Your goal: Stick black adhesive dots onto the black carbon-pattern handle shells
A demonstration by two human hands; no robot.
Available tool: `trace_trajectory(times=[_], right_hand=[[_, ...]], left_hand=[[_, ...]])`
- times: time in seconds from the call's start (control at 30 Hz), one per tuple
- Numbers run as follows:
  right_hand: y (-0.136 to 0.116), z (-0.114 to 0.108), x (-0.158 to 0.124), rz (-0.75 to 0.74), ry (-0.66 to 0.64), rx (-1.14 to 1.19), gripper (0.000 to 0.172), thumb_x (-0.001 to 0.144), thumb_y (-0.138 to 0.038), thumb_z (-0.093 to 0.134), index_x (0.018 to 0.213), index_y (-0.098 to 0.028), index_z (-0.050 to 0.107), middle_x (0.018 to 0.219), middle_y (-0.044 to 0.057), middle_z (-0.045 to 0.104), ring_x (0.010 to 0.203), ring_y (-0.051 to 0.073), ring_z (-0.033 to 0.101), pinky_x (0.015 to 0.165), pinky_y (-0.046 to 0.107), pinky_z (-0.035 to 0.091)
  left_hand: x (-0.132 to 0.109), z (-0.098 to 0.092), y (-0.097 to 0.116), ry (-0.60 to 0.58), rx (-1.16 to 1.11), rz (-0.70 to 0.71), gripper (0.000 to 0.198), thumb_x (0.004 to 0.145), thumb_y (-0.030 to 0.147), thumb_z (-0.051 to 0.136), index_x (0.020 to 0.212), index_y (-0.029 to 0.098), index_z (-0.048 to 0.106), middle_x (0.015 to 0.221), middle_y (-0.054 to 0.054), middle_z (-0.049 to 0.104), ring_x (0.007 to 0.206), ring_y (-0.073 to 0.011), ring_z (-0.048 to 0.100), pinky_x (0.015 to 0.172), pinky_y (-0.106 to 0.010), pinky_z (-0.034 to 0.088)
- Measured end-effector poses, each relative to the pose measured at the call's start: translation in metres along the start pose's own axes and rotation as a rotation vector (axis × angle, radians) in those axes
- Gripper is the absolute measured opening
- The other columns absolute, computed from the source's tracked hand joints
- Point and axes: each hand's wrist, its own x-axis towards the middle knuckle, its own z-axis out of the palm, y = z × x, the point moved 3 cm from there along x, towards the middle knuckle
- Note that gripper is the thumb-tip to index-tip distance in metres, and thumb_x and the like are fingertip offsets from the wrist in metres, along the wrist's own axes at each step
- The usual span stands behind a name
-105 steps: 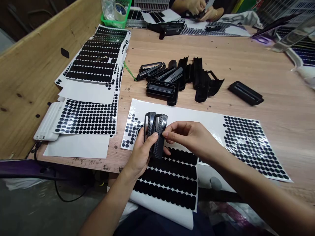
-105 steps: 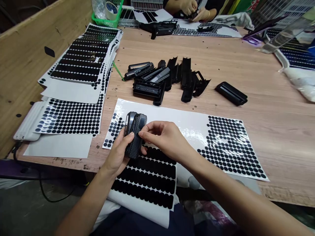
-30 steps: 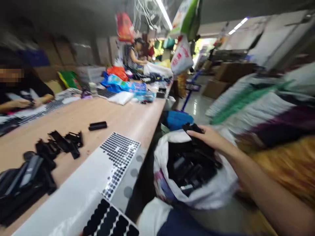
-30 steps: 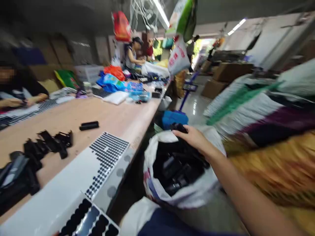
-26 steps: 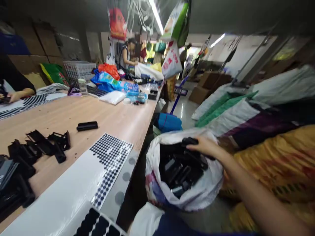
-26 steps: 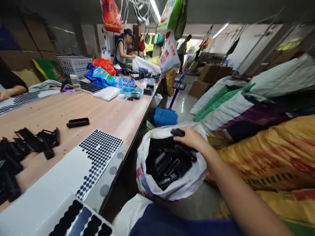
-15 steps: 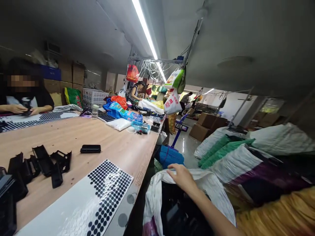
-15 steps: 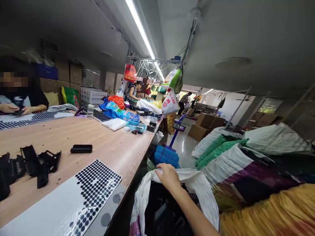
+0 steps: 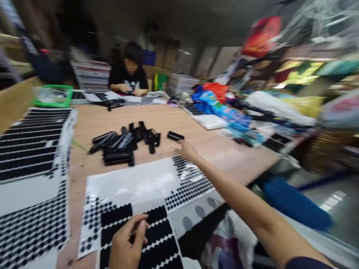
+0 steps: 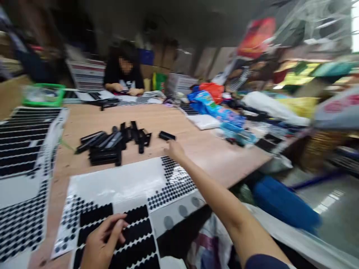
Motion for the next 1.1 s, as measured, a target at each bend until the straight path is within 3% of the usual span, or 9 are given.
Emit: trace_trajectory(times=[0.17, 0.4, 0.5, 0.6, 0.73, 0.83, 0.93, 1.03, 1.1], right_hand=[[-0.018, 0.013, 0.054, -0.013, 0.053, 0.141, 0.041, 0.102, -0.035, 0.064, 0.139, -0.017, 0.060, 0.144, 0.013, 0.059, 0.123, 0.028, 0.063, 0.102, 0.052, 0.054], [-0.017, 0.011, 0.063, 0.170, -0.016, 0.496, 0.031, 0.102, -0.037, 0.065, 0.129, -0.022, 0.066, 0.136, 0.010, 0.065, 0.113, 0.024, 0.067, 0.095, 0.045, 0.059], [-0.024, 0.013, 0.038, 0.160, -0.132, 0.722, 0.030, 0.102, -0.038, 0.064, 0.124, -0.017, 0.066, 0.121, 0.009, 0.070, 0.100, 0.021, 0.070, 0.086, 0.041, 0.061], [-0.036, 0.023, -0.011, 0.113, -0.322, 0.940, 0.026, 0.103, -0.040, 0.059, 0.105, -0.017, 0.071, 0.096, 0.007, 0.073, 0.081, 0.018, 0.070, 0.075, 0.034, 0.061], [-0.058, 0.052, -0.070, 0.081, -0.561, 1.102, 0.030, 0.086, -0.049, 0.077, 0.085, -0.019, 0.071, 0.076, 0.003, 0.070, 0.067, 0.017, 0.064, 0.062, 0.029, 0.056], [-0.072, 0.066, -0.084, 0.066, -0.627, 1.153, 0.037, 0.069, -0.048, 0.091, 0.078, -0.019, 0.069, 0.077, 0.002, 0.070, 0.069, 0.015, 0.062, 0.063, 0.027, 0.053], [-0.077, 0.058, -0.083, 0.046, -0.570, 1.187, 0.037, 0.063, -0.041, 0.096, 0.077, -0.020, 0.069, 0.087, 0.001, 0.072, 0.083, 0.016, 0.066, 0.077, 0.027, 0.055], [-0.079, 0.038, -0.098, 0.067, -0.626, 1.261, 0.032, 0.076, -0.048, 0.085, 0.089, -0.023, 0.071, 0.101, 0.006, 0.075, 0.093, 0.021, 0.071, 0.084, 0.035, 0.059], [-0.084, 0.028, -0.124, 0.097, -0.840, 1.275, 0.038, 0.087, -0.058, 0.071, 0.098, -0.021, 0.071, 0.099, 0.009, 0.075, 0.084, 0.023, 0.072, 0.076, 0.039, 0.062]], left_hand=[[-0.004, 0.001, 0.017, 0.063, -0.095, -0.044, 0.048, 0.092, 0.066, 0.062, 0.096, 0.021, 0.079, 0.080, -0.006, 0.074, 0.056, -0.0165, 0.065, 0.058, -0.026, 0.050], [-0.009, 0.004, 0.014, 0.039, -0.132, -0.059, 0.049, 0.096, 0.064, 0.057, 0.100, 0.020, 0.077, 0.082, -0.006, 0.072, 0.057, -0.0157, 0.066, 0.060, -0.027, 0.052], [-0.009, 0.002, 0.015, 0.045, -0.133, -0.060, 0.044, 0.097, 0.060, 0.058, 0.100, 0.021, 0.077, 0.083, -0.005, 0.072, 0.059, -0.0155, 0.066, 0.062, -0.028, 0.053], [-0.009, 0.001, 0.016, 0.030, -0.125, -0.057, 0.039, 0.098, 0.055, 0.058, 0.102, 0.021, 0.076, 0.085, -0.005, 0.073, 0.061, -0.0154, 0.067, 0.064, -0.028, 0.054], [-0.007, 0.002, 0.015, -0.036, -0.084, -0.005, 0.035, 0.100, 0.050, 0.058, 0.106, 0.020, 0.074, 0.089, -0.005, 0.074, 0.062, -0.0149, 0.069, 0.064, -0.028, 0.053], [-0.006, 0.002, 0.014, -0.033, -0.074, 0.022, 0.034, 0.101, 0.047, 0.057, 0.107, 0.018, 0.074, 0.088, -0.006, 0.074, 0.061, -0.0142, 0.069, 0.063, -0.027, 0.053], [-0.007, 0.003, 0.014, -0.037, -0.097, 0.038, 0.035, 0.101, 0.048, 0.058, 0.107, 0.017, 0.073, 0.088, -0.005, 0.073, 0.060, -0.0139, 0.069, 0.063, -0.027, 0.054], [-0.008, 0.003, 0.015, -0.026, -0.158, 0.042, 0.041, 0.102, 0.054, 0.056, 0.114, 0.017, 0.070, 0.090, -0.005, 0.074, 0.061, -0.0144, 0.070, 0.073, -0.031, 0.057], [-0.009, 0.002, 0.015, -0.002, -0.213, 0.052, 0.051, 0.104, 0.059, 0.047, 0.126, 0.017, 0.064, 0.092, -0.006, 0.075, 0.063, -0.0154, 0.071, 0.081, -0.034, 0.058]])
